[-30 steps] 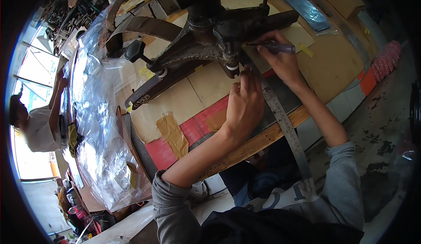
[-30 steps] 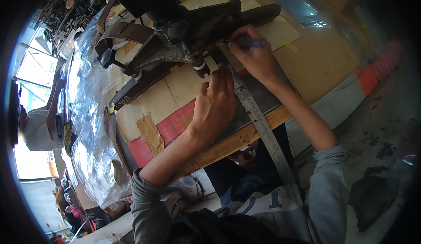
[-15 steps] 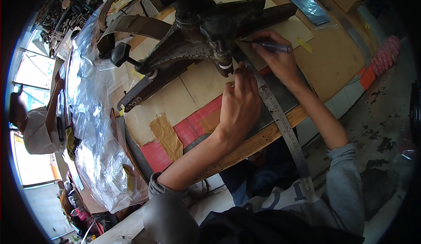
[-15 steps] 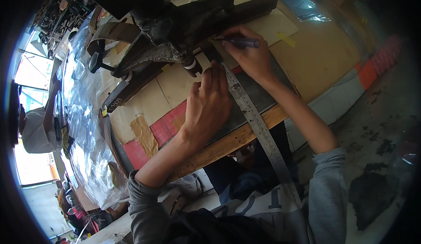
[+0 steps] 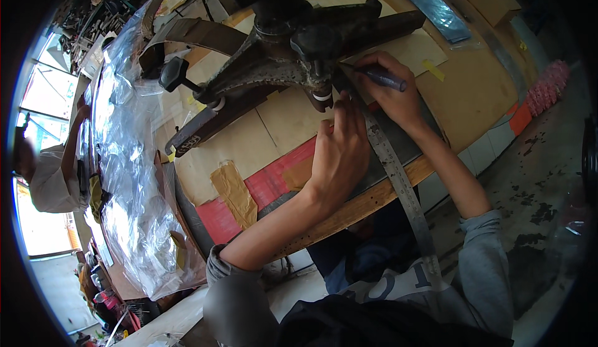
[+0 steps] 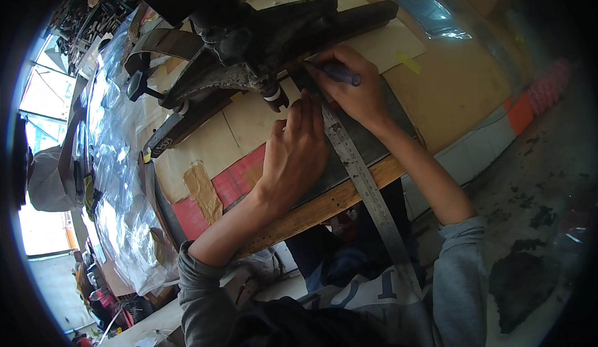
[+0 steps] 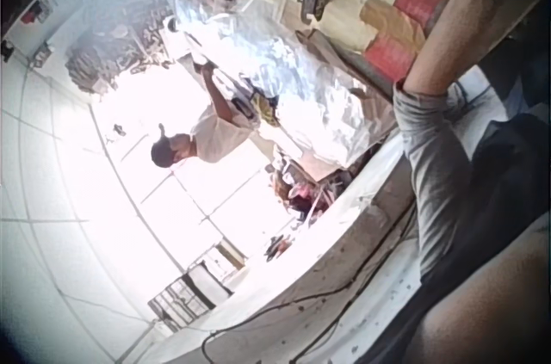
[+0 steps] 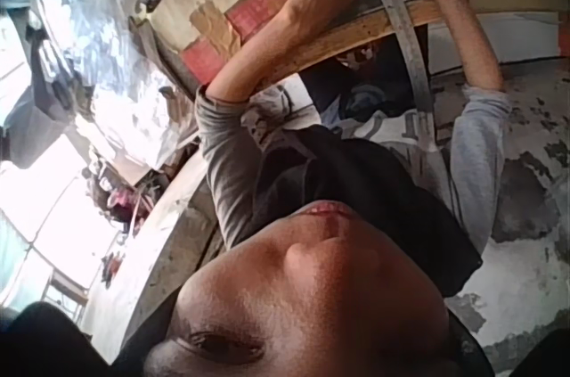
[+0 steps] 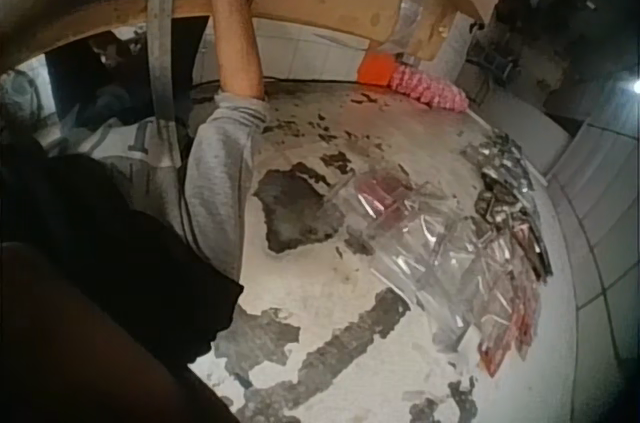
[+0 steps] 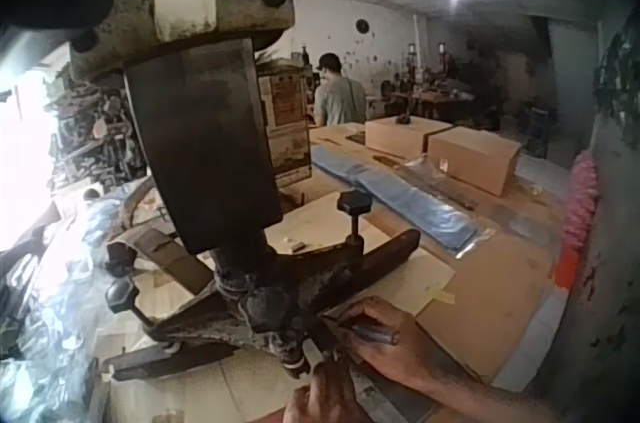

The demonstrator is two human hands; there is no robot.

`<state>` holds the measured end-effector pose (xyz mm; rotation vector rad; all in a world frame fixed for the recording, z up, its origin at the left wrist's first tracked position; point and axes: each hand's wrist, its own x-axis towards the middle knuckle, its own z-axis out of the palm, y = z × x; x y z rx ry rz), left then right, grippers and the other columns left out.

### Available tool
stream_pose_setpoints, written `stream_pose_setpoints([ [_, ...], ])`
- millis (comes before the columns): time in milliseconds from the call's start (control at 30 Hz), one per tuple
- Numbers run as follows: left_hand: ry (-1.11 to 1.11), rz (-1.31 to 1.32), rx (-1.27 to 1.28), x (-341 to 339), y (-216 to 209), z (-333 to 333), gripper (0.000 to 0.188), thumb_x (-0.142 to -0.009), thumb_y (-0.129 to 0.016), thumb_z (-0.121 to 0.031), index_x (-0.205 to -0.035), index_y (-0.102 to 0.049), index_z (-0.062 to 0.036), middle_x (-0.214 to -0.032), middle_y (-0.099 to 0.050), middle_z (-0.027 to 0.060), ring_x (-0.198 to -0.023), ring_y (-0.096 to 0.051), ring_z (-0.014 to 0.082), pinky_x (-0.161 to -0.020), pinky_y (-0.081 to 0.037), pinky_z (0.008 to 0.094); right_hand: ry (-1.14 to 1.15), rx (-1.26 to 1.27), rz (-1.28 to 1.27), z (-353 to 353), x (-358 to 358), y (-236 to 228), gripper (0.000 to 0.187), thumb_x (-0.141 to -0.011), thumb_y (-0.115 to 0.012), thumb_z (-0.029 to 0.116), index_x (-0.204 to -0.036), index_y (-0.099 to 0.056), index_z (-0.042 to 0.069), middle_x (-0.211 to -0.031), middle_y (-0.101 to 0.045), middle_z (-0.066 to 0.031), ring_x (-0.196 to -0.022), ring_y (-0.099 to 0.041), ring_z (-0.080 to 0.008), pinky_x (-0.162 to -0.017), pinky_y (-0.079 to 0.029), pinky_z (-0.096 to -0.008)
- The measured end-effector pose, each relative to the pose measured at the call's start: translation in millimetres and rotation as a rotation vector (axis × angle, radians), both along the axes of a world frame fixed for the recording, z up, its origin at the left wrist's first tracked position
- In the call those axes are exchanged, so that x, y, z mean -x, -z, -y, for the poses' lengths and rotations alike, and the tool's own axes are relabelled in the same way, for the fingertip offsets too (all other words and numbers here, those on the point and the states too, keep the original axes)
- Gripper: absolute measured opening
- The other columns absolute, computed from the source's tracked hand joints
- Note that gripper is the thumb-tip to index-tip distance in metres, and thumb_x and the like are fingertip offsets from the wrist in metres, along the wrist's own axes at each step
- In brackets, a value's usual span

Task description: The person aligns a large paper template on a workbench, uses a metal ruler and a pen to mark specific points, and then places plastic sleeves over the template one at a time.

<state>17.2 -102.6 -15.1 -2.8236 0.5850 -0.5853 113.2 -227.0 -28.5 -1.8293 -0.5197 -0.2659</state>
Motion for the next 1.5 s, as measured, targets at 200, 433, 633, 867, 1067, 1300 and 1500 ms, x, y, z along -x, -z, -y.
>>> stream_pose_setpoints([
  [200, 0.001, 0.004, -0.019, 0, -1, 0, 0.053, -0.067, -0.056, -0.019, -0.111, -0.052, 0.0118, -0.119, -0.051, 0.0227, -0.101, -0.048, 0.0219, -0.068, -0.047, 0.0267, 0.027, -0.066, 0.030, -4, -3, 5, 0.019, -0.076, -0.068, 0.009, -0.092, -0.062, 0.002, -0.080, -0.065, -0.0079, -0.072, -0.061, -0.0113, -0.064, -0.047, -0.0243],
  [433, 0.005, 0.016, -0.017, 0, 0, 1, 0.053, -0.067, -0.056, -0.018, -0.110, -0.052, 0.0116, -0.119, -0.051, 0.0223, -0.100, -0.047, 0.0211, -0.067, -0.046, 0.0261, 0.013, 0.025, -0.007, -5, -5, 3, 0.020, -0.076, -0.068, 0.011, -0.093, -0.063, 0.002, -0.076, -0.065, -0.0087, -0.067, -0.062, -0.0127, -0.062, -0.048, -0.0262],
  [633, -0.004, -0.002, -0.010, 0, 1, 1, 0.053, -0.067, -0.056, -0.019, -0.111, -0.052, 0.0118, -0.120, -0.050, 0.0224, -0.101, -0.047, 0.0215, -0.068, -0.046, 0.0265, 0.029, -0.005, 0.012, -8, -8, 6, 0.015, -0.076, -0.067, 0.009, -0.089, -0.063, 0.003, -0.069, -0.063, -0.0062, -0.061, -0.060, -0.0098, -0.054, -0.047, -0.0249],
  [867, 0.007, 0.003, -0.003, 0, 2, 0, 0.052, -0.069, -0.055, -0.019, -0.111, -0.052, 0.0123, -0.121, -0.049, 0.0236, -0.103, -0.047, 0.0233, -0.069, -0.047, 0.0288, 0.039, -0.062, 0.008, -10, -10, 9, 0.013, -0.076, -0.067, 0.008, -0.087, -0.063, 0.004, -0.068, -0.062, -0.0054, -0.062, -0.058, -0.0080, -0.054, -0.046, -0.0246],
  [1067, 0.010, 0.004, 0.010, 0, 3, 0, 0.052, -0.069, -0.055, -0.019, -0.110, -0.052, 0.0123, -0.120, -0.049, 0.0240, -0.103, -0.047, 0.0234, -0.069, -0.047, 0.0284, 0.041, -0.002, 0.079, -10, -16, 4, 0.010, -0.075, -0.067, 0.007, -0.082, -0.062, 0.004, -0.068, -0.062, -0.0058, -0.062, -0.058, -0.0086, -0.057, -0.045, -0.0249],
  [1300, 0.013, 0.005, -0.004, -1, 1, 0, 0.052, -0.068, -0.055, -0.019, -0.111, -0.052, 0.0120, -0.119, -0.050, 0.0235, -0.101, -0.047, 0.0223, -0.067, -0.047, 0.0272, 0.099, 0.042, 0.043, -12, -14, -1, 0.009, -0.072, -0.067, 0.008, -0.078, -0.061, 0.004, -0.066, -0.061, -0.0067, -0.061, -0.060, -0.0118, -0.055, -0.045, -0.0260],
  [1500, -0.008, -0.084, -0.048, 1, -4, 2, 0.049, -0.077, -0.050, -0.018, -0.116, -0.050, 0.0119, -0.124, -0.047, 0.0269, -0.106, -0.045, 0.0259, -0.073, -0.045, 0.0288, 0.125, 0.036, 0.064, -8, -18, 4, 0.010, -0.072, -0.068, 0.008, -0.078, -0.061, 0.004, -0.067, -0.062, -0.0073, -0.062, -0.061, -0.0118, -0.055, -0.046, -0.0263],
])
